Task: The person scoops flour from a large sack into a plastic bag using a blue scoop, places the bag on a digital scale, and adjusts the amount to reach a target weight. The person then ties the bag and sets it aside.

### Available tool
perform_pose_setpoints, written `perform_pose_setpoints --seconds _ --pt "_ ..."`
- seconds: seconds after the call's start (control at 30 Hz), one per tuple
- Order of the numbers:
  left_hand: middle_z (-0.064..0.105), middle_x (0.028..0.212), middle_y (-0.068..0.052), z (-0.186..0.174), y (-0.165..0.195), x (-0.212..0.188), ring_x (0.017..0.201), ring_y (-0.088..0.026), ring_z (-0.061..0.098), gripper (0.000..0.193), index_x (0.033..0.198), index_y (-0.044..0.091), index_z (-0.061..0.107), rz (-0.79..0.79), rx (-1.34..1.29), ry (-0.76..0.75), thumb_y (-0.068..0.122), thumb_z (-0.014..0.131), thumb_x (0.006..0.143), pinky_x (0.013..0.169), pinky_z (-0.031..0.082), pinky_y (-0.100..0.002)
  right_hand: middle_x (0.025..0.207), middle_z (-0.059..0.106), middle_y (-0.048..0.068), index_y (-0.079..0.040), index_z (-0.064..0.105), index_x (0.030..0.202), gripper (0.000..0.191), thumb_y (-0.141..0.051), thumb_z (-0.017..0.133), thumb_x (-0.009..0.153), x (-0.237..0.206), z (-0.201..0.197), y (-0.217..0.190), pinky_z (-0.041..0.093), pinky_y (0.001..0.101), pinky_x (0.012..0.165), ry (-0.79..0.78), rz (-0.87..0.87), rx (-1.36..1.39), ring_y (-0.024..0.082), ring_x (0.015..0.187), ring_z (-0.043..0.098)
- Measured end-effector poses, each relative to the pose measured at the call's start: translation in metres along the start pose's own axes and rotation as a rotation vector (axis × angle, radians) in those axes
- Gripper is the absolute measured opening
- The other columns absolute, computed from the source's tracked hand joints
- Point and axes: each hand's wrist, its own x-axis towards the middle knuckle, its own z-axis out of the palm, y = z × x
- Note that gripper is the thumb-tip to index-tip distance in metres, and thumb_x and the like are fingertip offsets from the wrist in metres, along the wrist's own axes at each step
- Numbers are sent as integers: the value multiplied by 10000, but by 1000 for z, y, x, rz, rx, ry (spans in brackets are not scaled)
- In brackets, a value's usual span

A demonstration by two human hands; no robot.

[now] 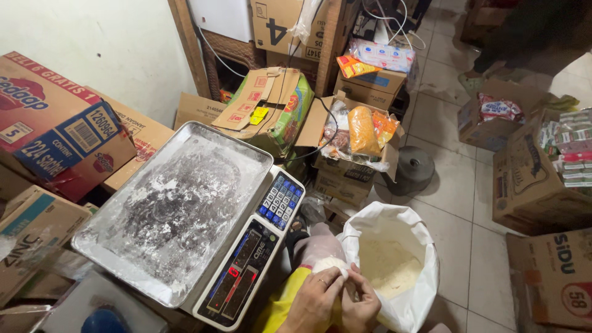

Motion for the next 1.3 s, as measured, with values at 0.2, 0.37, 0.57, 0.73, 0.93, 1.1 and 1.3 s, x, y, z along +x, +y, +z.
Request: perform_pose_setpoints --seconds 0.2,0.37,0.57,0.73,0.93,1.1,1.3 --pt "705 1041 -200 -13 -8 8 953 -384 694 205 1078 10 660 -287 -313 5 3 669 874 804 555 -436 1208 719 217 82 715 1047 270 119 671 783 -2 13 -17 464 381 1096 -50 -97 15 291 1285 635" --pt "703 926 -217 -6 -12 10 865 -411 701 261 1094 7 572 -389 -370 95 5 699 865 722 566 -456 1096 738 168 45 712 983 199 121 666 804 -9 27 -43 449 388 1111 -65 -119 -28 300 1345 600" --pt "693 807 -182 -3 -7 10 755 -383 722 179 1028 20 558 -508 -410 181 -2 653 879 663 560 -417 1019 737 159 -54 323 1152 512 49 736 866 -11 41 -72 468 376 1062 -110 -135 5 283 1245 626" --pt "750 819 -119 -13 -19 19 718 -193 765 216 998 11 557 -650 -607 121 3 705 840 595 576 -321 1042 725 175 -87 303 1139 547 60 727 826 -7 30 -99 523 354 968 -217 164 75 216 1156 669" --pt "746 855 -83 -17 -30 14 726 -125 721 142 908 11 690 -580 -685 100 -41 762 798 634 573 -265 1048 724 133 -75 379 1190 623 57 821 771 2 20 -120 543 310 889 -327 276 7 154 972 676" --pt "739 954 -84 -20 -16 5 804 -184 737 195 968 25 720 -368 -567 110 -22 768 785 693 580 -275 974 755 131 -116 369 1280 705 43 813 757 3 11 -130 531 292 862 -314 268 -82 137 920 682" --pt "742 953 -92 -30 -11 12 782 -210 734 246 975 31 741 -429 -500 35 53 843 752 669 581 -298 999 793 129 -94 366 1179 510 47 728 850 1 4 -128 526 312 920 -384 166 -102 140 972 712"
